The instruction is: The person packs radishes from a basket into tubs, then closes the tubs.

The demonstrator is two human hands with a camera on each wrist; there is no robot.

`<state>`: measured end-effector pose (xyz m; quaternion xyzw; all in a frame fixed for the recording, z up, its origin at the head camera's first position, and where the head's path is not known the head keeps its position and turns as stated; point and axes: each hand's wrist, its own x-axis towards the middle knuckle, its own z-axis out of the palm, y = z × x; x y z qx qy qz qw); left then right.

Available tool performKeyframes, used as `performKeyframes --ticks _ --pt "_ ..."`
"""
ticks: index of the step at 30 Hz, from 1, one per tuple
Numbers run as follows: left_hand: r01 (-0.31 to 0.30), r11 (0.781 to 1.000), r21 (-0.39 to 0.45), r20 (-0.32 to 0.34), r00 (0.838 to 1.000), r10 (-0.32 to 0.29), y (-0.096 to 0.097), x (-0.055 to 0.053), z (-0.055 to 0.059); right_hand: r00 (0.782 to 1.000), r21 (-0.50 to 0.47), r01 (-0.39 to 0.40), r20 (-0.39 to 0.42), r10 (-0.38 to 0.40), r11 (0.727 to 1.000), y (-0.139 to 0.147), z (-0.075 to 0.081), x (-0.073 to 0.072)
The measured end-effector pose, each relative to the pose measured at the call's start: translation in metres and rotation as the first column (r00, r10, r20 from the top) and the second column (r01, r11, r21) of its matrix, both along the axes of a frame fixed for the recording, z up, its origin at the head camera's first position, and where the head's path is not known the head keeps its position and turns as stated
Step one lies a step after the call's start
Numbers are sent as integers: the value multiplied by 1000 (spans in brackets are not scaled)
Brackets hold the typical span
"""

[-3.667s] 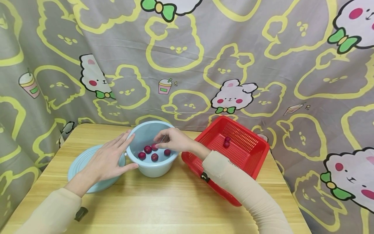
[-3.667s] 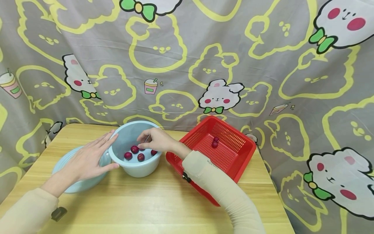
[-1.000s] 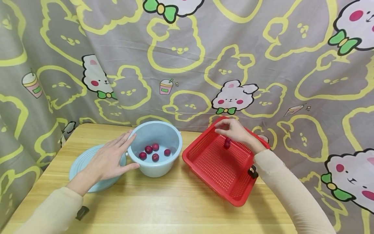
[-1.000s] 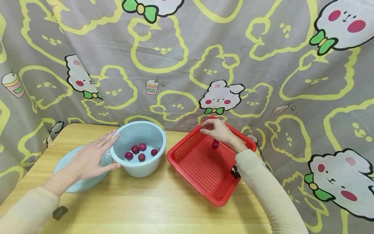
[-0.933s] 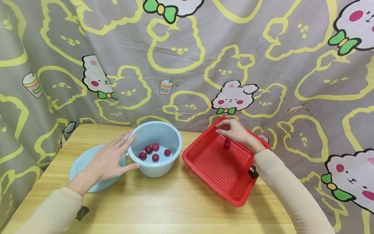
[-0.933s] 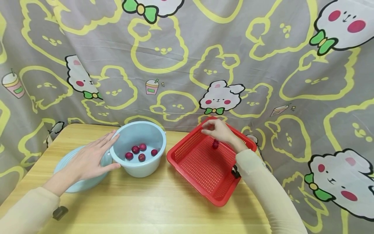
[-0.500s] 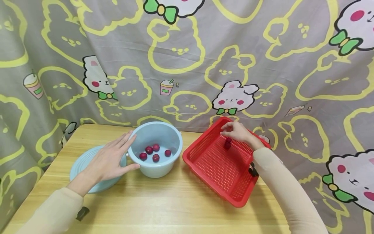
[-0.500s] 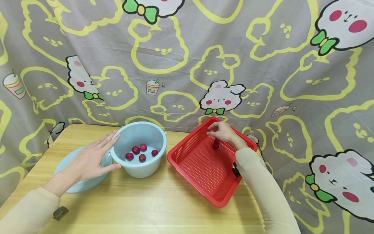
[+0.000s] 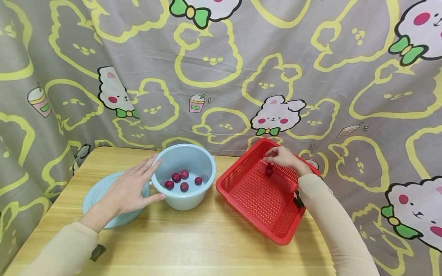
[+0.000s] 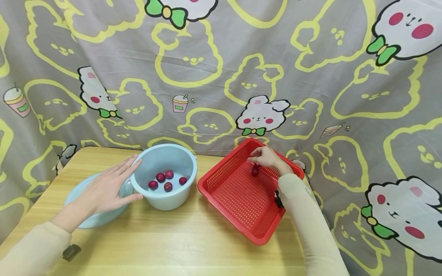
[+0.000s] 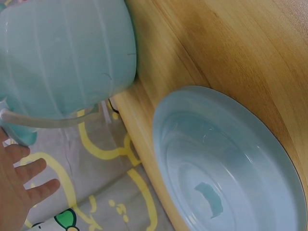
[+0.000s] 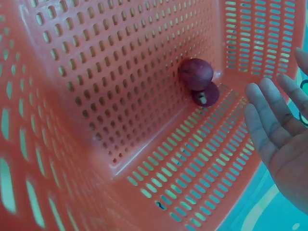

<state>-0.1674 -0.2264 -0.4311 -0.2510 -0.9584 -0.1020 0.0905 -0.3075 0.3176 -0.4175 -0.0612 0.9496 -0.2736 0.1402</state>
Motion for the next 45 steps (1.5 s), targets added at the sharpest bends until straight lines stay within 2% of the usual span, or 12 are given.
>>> performKeyframes --ticks 9,20,26,34,45 --pt "1 1000 3 2 1000 -1 0 0 0 998 -8 37 57 -36 999 9 -7 0" --pt "0 1000 7 11 1000 0 -1 -1 0 994 7 72 83 -72 997 7 -10 -4" --pt "-3 1000 1 12 1000 3 -1 -1 1 996 27 61 65 -63 998 4 -11 -8" --pt "0 1000 0 16 1000 0 0 -1 1 985 6 127 118 -127 992 13 -23 -8" --pt "-1 1000 5 16 1000 1 0 -1 1 985 -55 94 147 -85 994 14 -31 0"
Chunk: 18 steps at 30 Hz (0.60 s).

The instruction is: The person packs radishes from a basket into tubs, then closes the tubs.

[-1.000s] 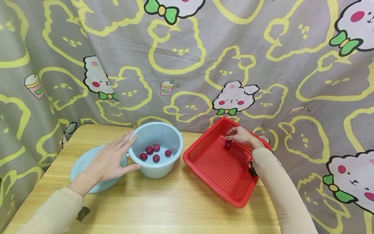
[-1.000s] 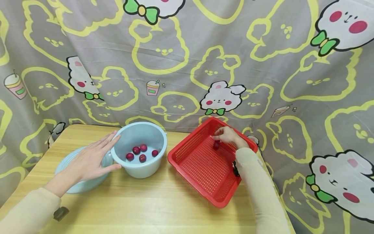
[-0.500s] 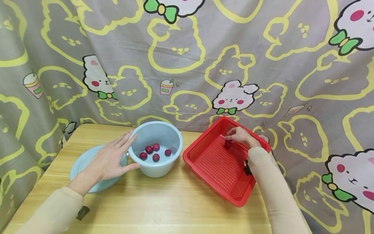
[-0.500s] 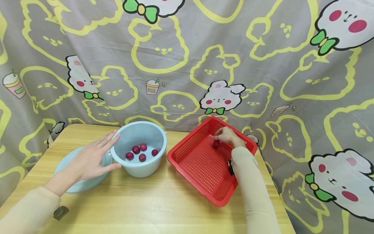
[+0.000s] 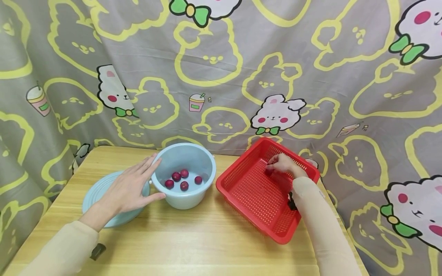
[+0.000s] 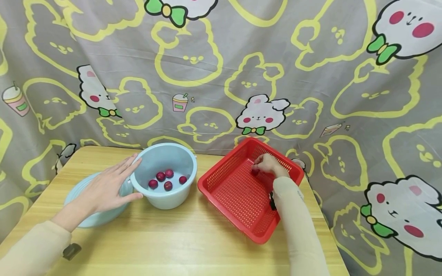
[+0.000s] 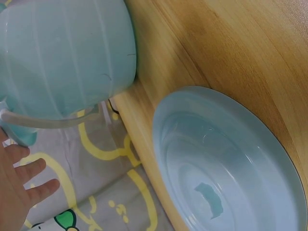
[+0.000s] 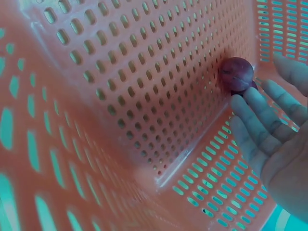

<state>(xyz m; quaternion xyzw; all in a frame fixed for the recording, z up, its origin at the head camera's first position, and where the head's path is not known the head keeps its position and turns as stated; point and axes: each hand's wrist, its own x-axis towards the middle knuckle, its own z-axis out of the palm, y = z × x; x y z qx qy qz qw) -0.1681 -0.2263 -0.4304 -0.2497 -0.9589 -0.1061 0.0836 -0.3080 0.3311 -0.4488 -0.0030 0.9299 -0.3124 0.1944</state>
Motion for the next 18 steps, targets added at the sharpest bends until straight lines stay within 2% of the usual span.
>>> performKeyframes --ticks 6,14,18 --pt "7 1000 5 -9 1000 -7 0 0 0 1000 1 -1 1 1 1000 -3 -1 1" --pt "8 1000 4 -18 1000 -8 0 0 -2 998 75 -39 -40 42 996 -4 -3 -2" --pt "10 1000 5 -19 1000 -10 0 -1 -2 999 86 -37 -27 39 996 -5 -2 -1"
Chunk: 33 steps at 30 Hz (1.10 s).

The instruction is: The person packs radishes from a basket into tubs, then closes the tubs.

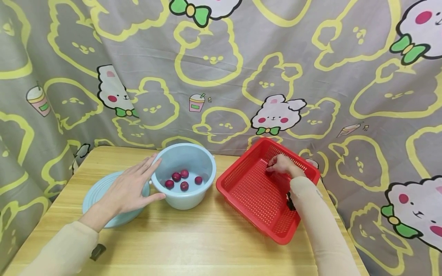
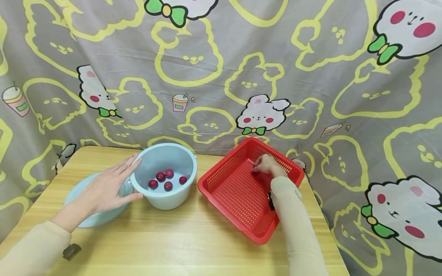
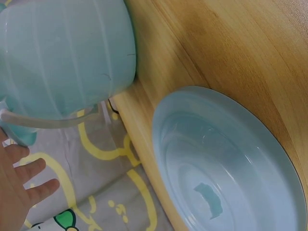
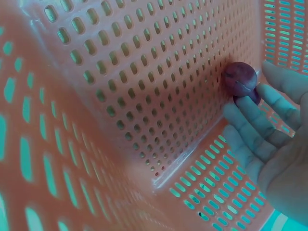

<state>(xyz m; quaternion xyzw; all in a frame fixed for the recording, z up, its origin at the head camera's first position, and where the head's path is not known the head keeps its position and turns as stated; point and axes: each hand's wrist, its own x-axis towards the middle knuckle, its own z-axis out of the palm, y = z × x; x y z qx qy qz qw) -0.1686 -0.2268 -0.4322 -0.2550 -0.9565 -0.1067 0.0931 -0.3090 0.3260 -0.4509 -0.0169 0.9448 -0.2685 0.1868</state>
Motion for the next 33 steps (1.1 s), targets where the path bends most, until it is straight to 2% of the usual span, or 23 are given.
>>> performKeyframes --ticks 5,9,13,16,20,22,33 --pt "2 1000 3 -6 1000 -2 0 0 0 1000 15 4 14 -4 1000 -2 -1 4" --pt "4 1000 2 -13 1000 -4 0 0 0 1000 19 -2 8 2 1000 -2 -1 5" --pt "4 1000 2 -15 1000 -4 0 0 0 999 50 -40 -20 41 998 -1 -1 5" --pt "2 1000 2 -14 1000 -2 0 0 0 999 48 -34 -16 35 998 -2 -3 4" --pt "0 1000 1 -11 1000 0 0 0 -1 999 0 23 22 -23 1000 -1 -9 3" --pt "0 1000 1 -10 1000 0 0 0 -1 999 -7 25 26 -25 1000 -1 -10 3" --pt "0 1000 2 -6 1000 0 0 0 0 1000 -31 -21 -10 21 999 -4 -6 7"
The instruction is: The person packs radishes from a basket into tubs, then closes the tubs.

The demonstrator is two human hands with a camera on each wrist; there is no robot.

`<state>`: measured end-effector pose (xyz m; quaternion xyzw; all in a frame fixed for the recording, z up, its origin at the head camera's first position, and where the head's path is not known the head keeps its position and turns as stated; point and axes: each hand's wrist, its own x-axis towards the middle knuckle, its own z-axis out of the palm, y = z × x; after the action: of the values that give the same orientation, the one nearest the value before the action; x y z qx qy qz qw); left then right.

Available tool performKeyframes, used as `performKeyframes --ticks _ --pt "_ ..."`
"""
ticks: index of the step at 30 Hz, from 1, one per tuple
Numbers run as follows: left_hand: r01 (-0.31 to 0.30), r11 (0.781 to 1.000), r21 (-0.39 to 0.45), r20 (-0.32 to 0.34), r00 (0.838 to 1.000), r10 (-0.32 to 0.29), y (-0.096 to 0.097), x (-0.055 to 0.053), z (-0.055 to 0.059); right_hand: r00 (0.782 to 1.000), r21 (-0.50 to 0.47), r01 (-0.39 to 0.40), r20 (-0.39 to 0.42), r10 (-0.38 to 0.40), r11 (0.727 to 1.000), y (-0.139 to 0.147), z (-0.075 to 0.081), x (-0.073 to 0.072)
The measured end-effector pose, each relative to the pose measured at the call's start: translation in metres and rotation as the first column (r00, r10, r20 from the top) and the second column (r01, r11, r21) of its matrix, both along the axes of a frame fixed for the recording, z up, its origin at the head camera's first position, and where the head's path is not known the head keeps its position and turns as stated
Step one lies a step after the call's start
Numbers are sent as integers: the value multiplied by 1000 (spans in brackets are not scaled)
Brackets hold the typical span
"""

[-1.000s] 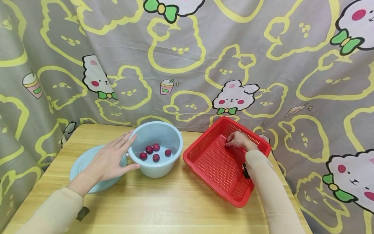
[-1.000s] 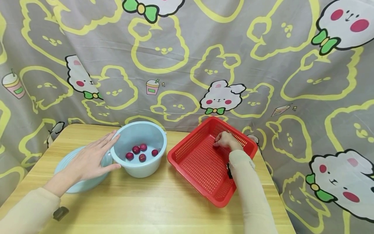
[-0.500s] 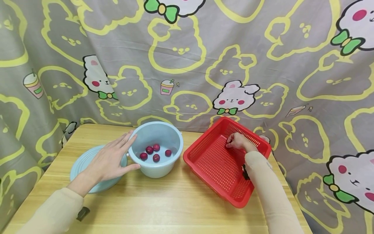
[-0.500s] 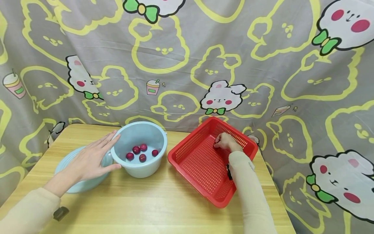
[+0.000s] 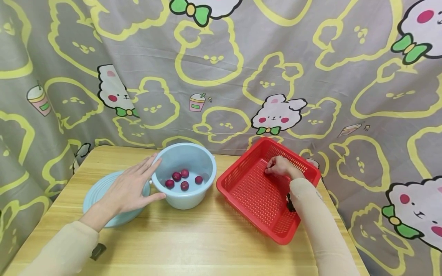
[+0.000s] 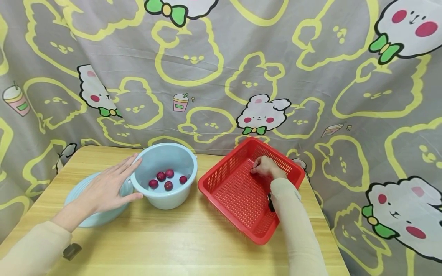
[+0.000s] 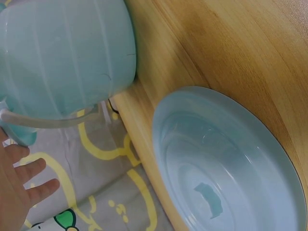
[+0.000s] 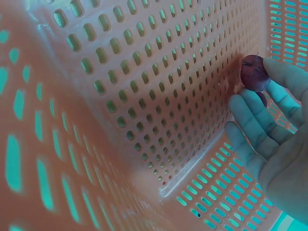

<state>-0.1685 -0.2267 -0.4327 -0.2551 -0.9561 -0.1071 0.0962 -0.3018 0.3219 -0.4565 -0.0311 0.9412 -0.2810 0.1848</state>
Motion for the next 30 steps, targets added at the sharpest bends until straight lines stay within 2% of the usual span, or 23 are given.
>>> performKeyframes --ticks 13,30 --pt "-10 1000 -4 14 1000 10 0 0 1 998 -160 66 -10 -68 985 -2 5 -2" --pt "-1 1000 -9 1 1000 1 1 0 2 997 -254 54 -45 -68 966 -7 23 -2"
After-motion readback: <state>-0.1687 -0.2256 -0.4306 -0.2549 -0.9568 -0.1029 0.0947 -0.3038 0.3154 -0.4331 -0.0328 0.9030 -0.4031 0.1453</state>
